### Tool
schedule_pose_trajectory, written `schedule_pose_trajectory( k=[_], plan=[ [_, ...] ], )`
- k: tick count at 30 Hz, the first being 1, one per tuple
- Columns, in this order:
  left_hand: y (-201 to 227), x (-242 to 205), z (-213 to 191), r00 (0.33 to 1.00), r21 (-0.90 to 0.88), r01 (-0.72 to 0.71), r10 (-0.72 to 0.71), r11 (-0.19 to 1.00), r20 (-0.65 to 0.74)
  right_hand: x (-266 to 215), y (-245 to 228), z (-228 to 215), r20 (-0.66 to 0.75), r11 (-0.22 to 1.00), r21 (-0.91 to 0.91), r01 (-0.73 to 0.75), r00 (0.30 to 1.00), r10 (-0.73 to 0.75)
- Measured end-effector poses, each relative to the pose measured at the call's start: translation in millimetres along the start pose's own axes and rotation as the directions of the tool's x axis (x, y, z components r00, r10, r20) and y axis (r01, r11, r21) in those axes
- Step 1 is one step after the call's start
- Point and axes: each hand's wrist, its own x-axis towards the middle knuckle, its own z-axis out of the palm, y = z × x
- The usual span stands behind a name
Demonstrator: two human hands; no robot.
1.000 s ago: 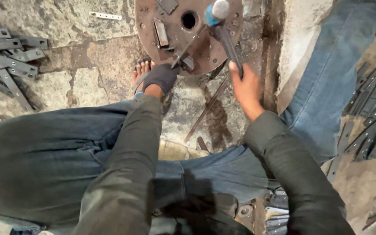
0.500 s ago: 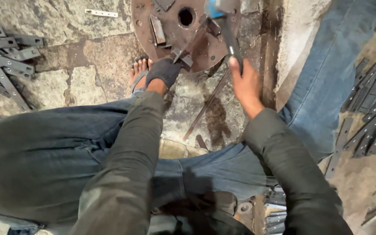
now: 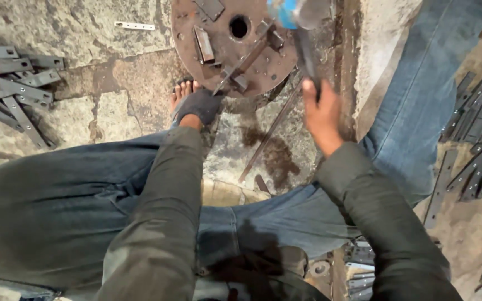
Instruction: Manually shaping and checking metal hinge components using a jig and hammer.
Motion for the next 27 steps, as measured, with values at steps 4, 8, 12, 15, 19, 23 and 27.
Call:
schedule_pose_trajectory(
  k=[4, 8, 12, 15, 19, 23, 27],
  plan=[
    [-13, 9, 18, 0.996, 0.071, -0.075, 0.071, 0.995, 0.053, 4, 16, 18, 0.033, 0.969, -0.246, 0.02, 0.999, -0.012],
    [-13, -8, 7, 0.999, -0.001, 0.012, -0.012, 1.0, 0.031, -4, -14, 0, 0.06, 0.961, -0.256, -0.104, 0.99, 0.124],
    [-20, 6, 15, 1.0, -0.021, -0.027, 0.027, 0.999, 0.009, -9, -15, -3, 0.033, 0.995, -0.086, 0.056, 0.998, -0.053],
    [-26, 14, 34, 0.999, -0.034, -0.031, 0.031, 0.999, -0.018, -5, -12, 1, 0.057, 1.0, -0.014, 0.005, 0.998, -0.004],
    [-25, 34, 46, 0.998, -0.046, -0.035, 0.032, 0.998, -0.061, 3, 14, 20, 0.058, 0.982, -0.185, 0.042, 0.998, -0.032],
    [11, 5, 2, 0.998, -0.003, -0.036, 0.036, 0.999, -0.059, -6, -16, 5, 0.078, 0.98, -0.188, -0.062, 0.994, 0.078],
    [31, 8, -17, 0.99, -0.254, -0.094, 0.118, 0.963, 0.082, -10, -16, -5, 0.087, 1.0, 0.026, -0.004, 0.996, 0.002]
  ],
)
